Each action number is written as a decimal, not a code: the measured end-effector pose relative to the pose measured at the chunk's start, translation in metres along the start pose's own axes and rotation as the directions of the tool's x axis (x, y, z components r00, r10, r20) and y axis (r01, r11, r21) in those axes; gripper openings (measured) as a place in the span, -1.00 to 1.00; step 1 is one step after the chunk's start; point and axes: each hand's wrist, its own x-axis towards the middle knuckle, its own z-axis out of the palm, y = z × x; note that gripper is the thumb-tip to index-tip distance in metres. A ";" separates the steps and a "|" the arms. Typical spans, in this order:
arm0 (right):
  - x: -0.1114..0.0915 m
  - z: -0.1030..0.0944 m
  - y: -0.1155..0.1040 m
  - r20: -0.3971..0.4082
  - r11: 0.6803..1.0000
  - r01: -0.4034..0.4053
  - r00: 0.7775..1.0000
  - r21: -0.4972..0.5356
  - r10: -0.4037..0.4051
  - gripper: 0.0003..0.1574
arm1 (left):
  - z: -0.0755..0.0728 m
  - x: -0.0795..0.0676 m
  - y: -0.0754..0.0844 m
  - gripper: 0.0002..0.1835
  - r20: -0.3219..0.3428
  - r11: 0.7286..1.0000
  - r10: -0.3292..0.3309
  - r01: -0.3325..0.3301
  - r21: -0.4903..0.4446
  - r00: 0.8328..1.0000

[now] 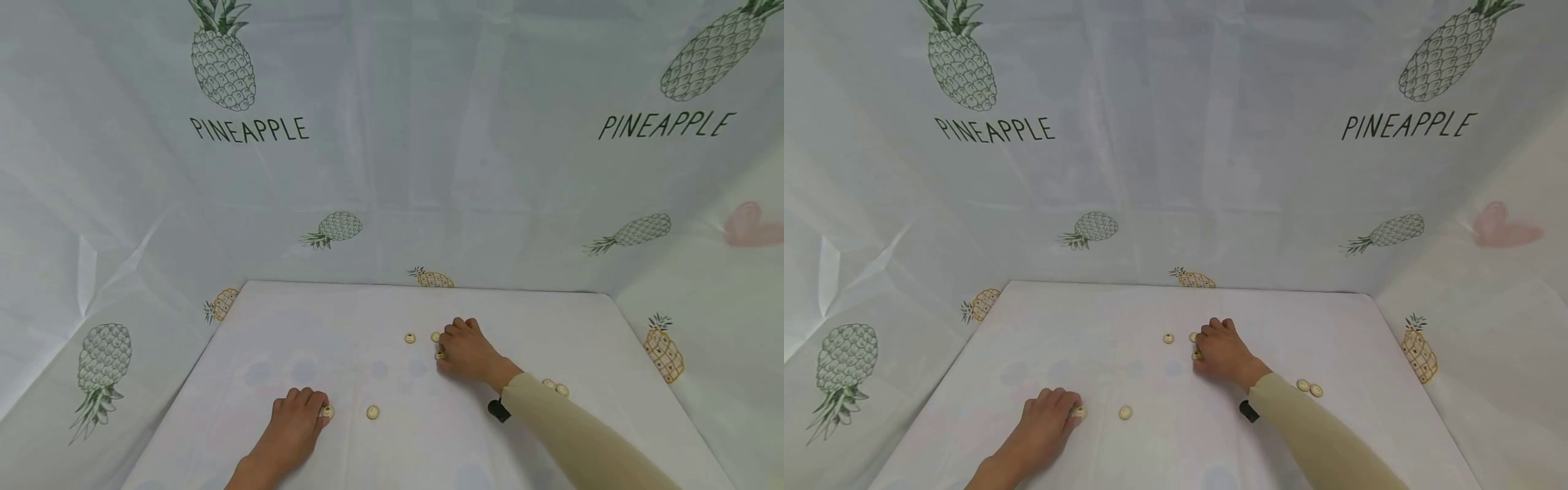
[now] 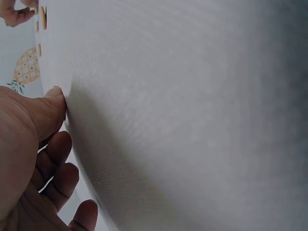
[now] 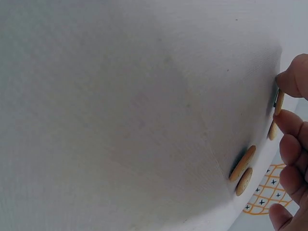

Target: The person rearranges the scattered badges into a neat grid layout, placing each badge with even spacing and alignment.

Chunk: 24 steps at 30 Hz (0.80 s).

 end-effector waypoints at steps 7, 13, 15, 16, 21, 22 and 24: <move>0.001 0.003 0.000 0.027 1.000 -0.020 0.999 0.008 0.019 -0.80 | 0.002 0.000 -0.001 -0.76 -0.003 1.000 0.002 -0.002 0.004 1.000; 0.000 0.004 0.002 0.009 1.000 -0.012 1.000 0.005 0.012 -0.83 | 0.001 0.001 -0.001 -0.77 -0.001 1.000 -0.001 0.001 0.005 1.000; 0.000 0.004 0.002 -0.001 1.000 -0.005 1.000 0.001 0.005 -0.83 | 0.002 0.001 -0.001 -0.76 -0.004 1.000 0.000 0.000 0.011 1.000; 0.000 0.004 0.002 -0.006 1.000 -0.001 1.000 -0.004 0.001 -0.82 | 0.002 0.001 -0.001 -0.76 -0.007 1.000 0.001 -0.001 0.015 1.000; 0.000 0.006 0.002 -0.024 1.000 0.003 1.000 -0.015 -0.003 -0.78 | 0.001 0.002 0.000 -0.76 -0.002 1.000 -0.004 0.004 0.016 1.000; 0.000 0.006 0.002 -0.027 1.000 0.003 1.000 -0.016 -0.003 -0.78 | 0.001 0.001 0.000 -0.76 -0.002 1.000 -0.005 0.005 0.014 1.000; 0.000 0.007 0.002 -0.027 1.000 0.000 1.000 -0.015 -0.001 -0.77 | 0.000 0.001 0.001 -0.77 0.001 1.000 -0.010 0.010 0.007 1.000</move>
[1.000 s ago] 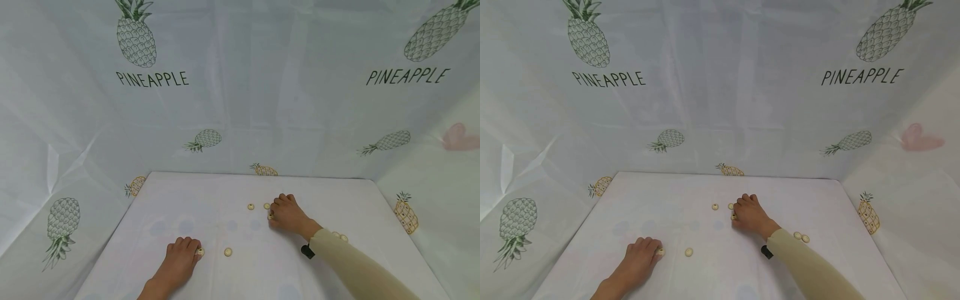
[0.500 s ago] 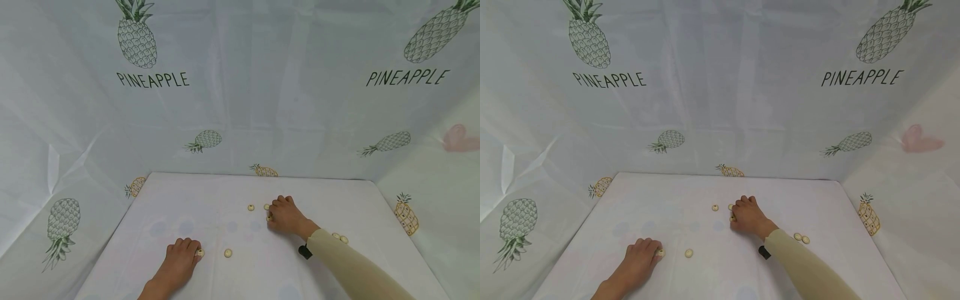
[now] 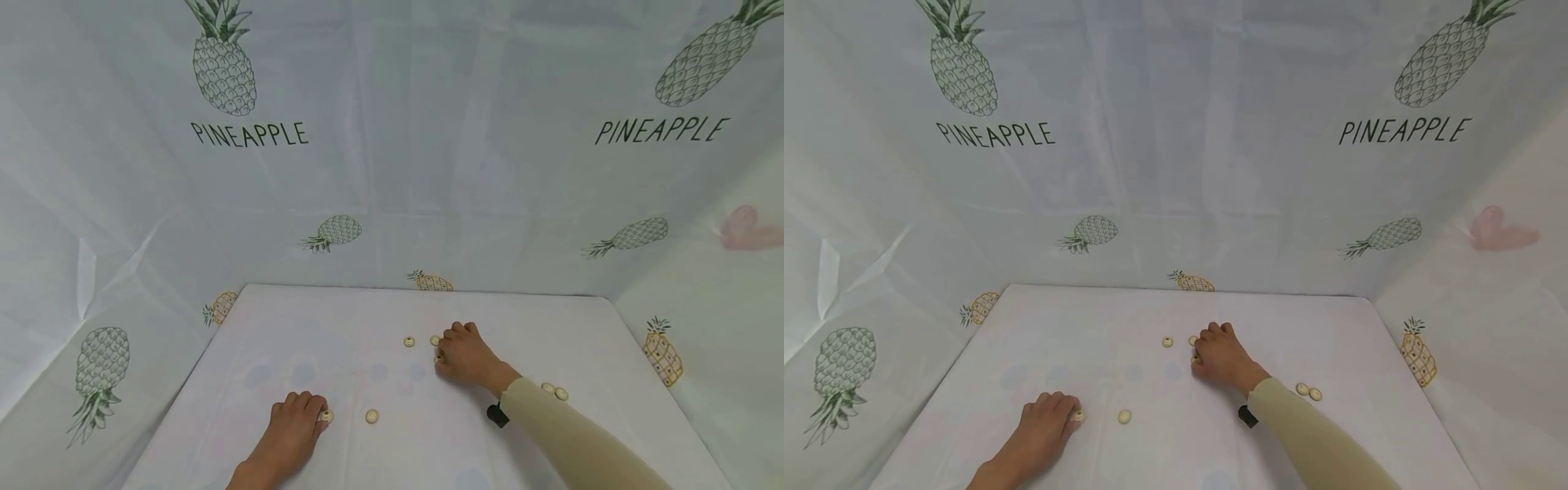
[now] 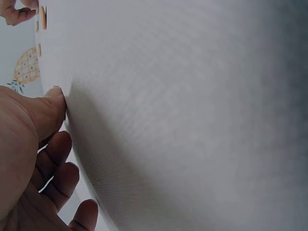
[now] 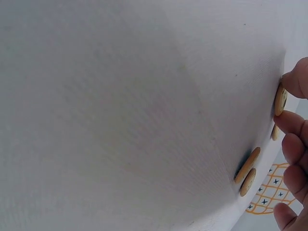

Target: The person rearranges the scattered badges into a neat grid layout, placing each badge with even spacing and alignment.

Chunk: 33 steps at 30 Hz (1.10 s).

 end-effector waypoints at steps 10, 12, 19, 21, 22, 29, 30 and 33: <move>-0.005 -0.002 0.001 0.000 0.999 -0.032 0.999 -0.008 0.032 -0.68 | 0.003 -0.001 0.000 -0.75 -0.019 1.000 0.007 -0.007 0.002 1.000; -0.007 -0.004 0.003 -0.018 0.999 -0.032 0.999 -0.013 0.032 -0.66 | 0.004 -0.001 0.000 -0.75 -0.018 1.000 0.007 -0.007 -0.001 1.000; -0.022 -0.013 0.016 -0.098 0.997 -0.069 0.993 -0.029 0.066 -0.70 | 0.003 -0.001 0.000 -0.77 0.005 1.000 -0.008 0.008 -0.013 1.000; -0.028 -0.016 0.020 -0.127 0.995 -0.090 0.988 -0.032 0.085 -0.74 | 0.002 -0.001 0.001 -0.77 0.010 1.000 -0.007 0.007 -0.021 1.000; -0.032 -0.018 0.022 -0.142 0.995 -0.097 0.986 -0.026 0.092 -0.75 | 0.001 -0.001 0.001 -0.77 0.011 1.000 -0.006 0.006 -0.024 1.000; -0.060 -0.026 0.037 -0.228 0.991 -0.132 0.966 -0.022 0.123 -0.84 | 0.002 -0.003 0.000 -0.78 0.026 0.999 -0.006 0.007 -0.033 1.000; -0.064 -0.027 0.040 -0.241 0.990 -0.138 0.962 -0.020 0.129 -0.85 | 0.003 -0.003 0.000 -0.79 0.026 0.999 -0.009 0.009 -0.032 1.000; -0.076 -0.032 0.049 -0.282 0.989 -0.150 0.949 -0.009 0.142 -0.87 | 0.002 0.000 0.000 -0.79 0.027 1.000 -0.013 0.014 -0.027 1.000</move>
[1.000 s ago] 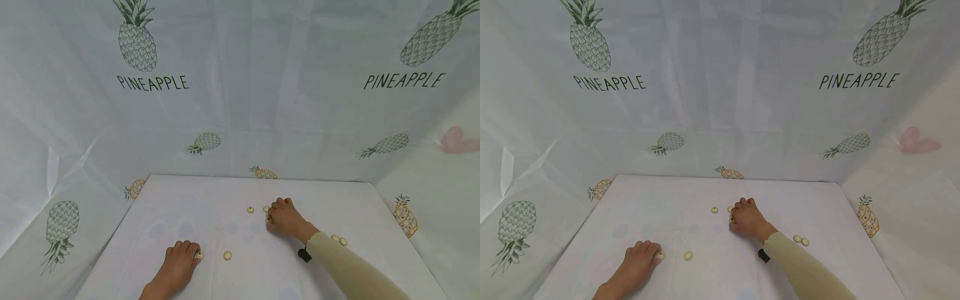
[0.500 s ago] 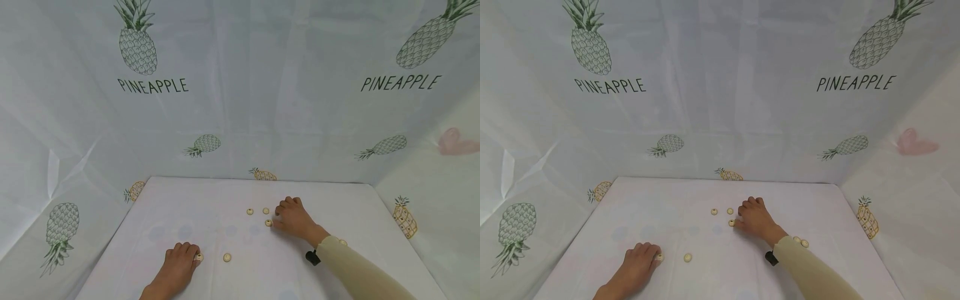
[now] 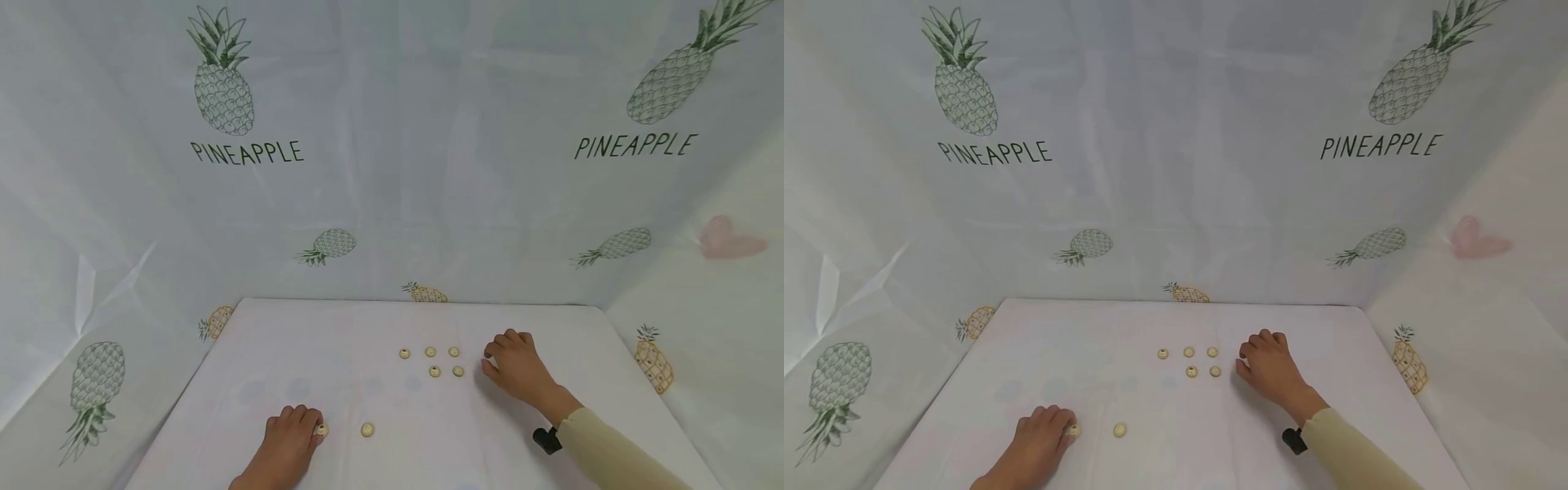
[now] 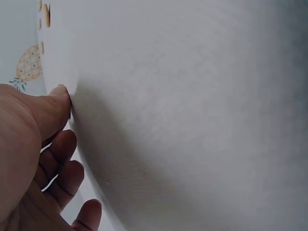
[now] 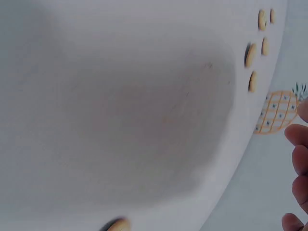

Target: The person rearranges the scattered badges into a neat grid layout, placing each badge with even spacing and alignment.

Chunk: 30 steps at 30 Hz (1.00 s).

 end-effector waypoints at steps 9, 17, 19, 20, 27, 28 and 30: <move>-0.030 -0.022 0.043 -0.031 0.998 -0.044 0.999 -0.040 0.043 -0.88 | -0.002 0.007 -0.001 -0.81 0.017 1.000 -0.011 0.011 -0.009 1.000; -0.065 -0.022 0.062 0.026 0.991 -0.090 0.995 -0.099 0.093 -0.83 | 0.003 0.007 -0.003 -0.78 0.004 1.000 -0.024 0.024 -0.015 1.000; -0.075 -0.019 0.062 0.046 0.990 -0.091 0.994 -0.109 0.096 -0.81 | 0.006 0.006 -0.003 -0.76 0.006 0.999 -0.032 0.032 -0.008 0.999; -0.080 -0.018 0.061 0.055 0.990 -0.088 0.994 -0.114 0.095 -0.81 | 0.007 0.006 -0.003 -0.75 0.008 0.999 -0.035 0.035 -0.006 0.999; -0.097 -0.012 0.055 0.086 0.987 -0.085 0.991 -0.136 0.097 -0.82 | 0.010 0.005 -0.005 -0.74 0.021 0.999 -0.047 0.047 -0.010 0.999; -0.098 -0.012 0.055 0.088 0.986 -0.086 0.991 -0.141 0.099 -0.82 | 0.010 0.006 -0.005 -0.74 0.027 0.999 -0.047 0.047 -0.013 0.999; -0.100 -0.012 0.055 0.085 0.985 -0.089 0.991 -0.148 0.102 -0.82 | 0.010 0.008 -0.005 -0.74 0.037 0.999 -0.045 0.045 -0.023 0.998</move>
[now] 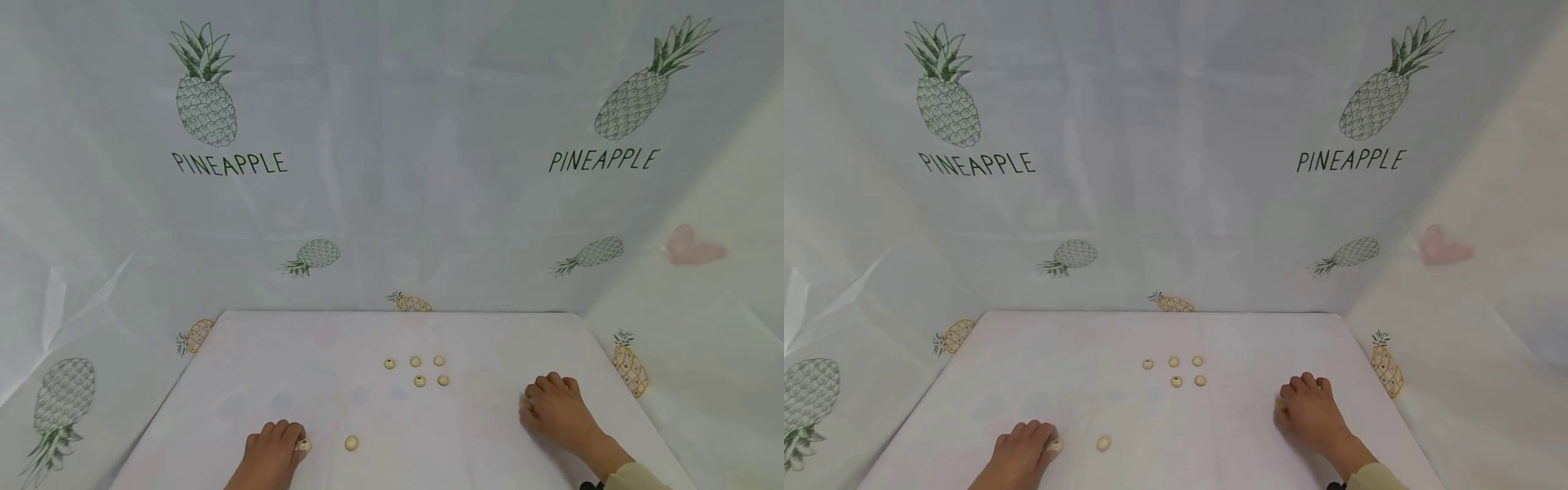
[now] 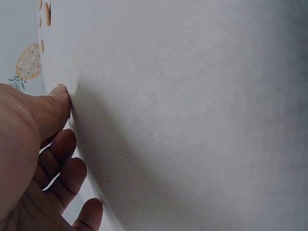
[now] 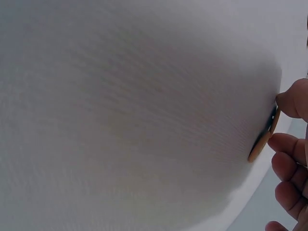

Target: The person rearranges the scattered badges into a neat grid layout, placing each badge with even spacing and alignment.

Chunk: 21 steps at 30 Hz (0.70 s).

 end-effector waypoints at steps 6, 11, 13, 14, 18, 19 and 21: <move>0.001 0.003 -0.001 -0.035 0.999 0.032 0.999 -0.021 -0.032 -0.78 | 0.000 0.001 -0.002 -0.74 0.018 1.000 -0.011 0.011 -0.008 1.000; 0.002 0.005 -0.003 -0.071 0.997 0.071 0.995 0.010 -0.070 -0.75 | -0.001 -0.001 0.000 -0.73 0.001 1.000 -0.008 0.008 0.004 1.000; 0.003 0.006 -0.006 -0.071 0.994 0.096 0.993 0.045 -0.092 -0.73 | -0.001 -0.002 0.000 -0.73 0.001 1.000 -0.009 0.009 0.006 1.000; 0.004 0.006 -0.007 -0.066 0.992 0.108 0.992 0.063 -0.103 -0.70 | -0.001 -0.003 0.001 -0.74 0.001 1.000 -0.009 0.009 0.006 1.000; 0.004 0.004 -0.012 -0.043 0.989 0.116 0.993 0.092 -0.112 -0.62 | -0.002 -0.004 0.002 -0.74 -0.001 1.000 -0.011 0.011 0.014 1.000; 0.004 0.003 -0.013 -0.039 0.990 0.107 0.994 0.096 -0.104 -0.64 | -0.002 -0.003 0.002 -0.75 -0.002 1.000 -0.010 0.010 0.014 1.000; 0.004 -0.001 -0.012 -0.032 0.992 0.081 0.996 0.096 -0.078 -0.70 | -0.002 -0.003 0.003 -0.75 -0.007 1.000 -0.008 0.008 0.016 1.000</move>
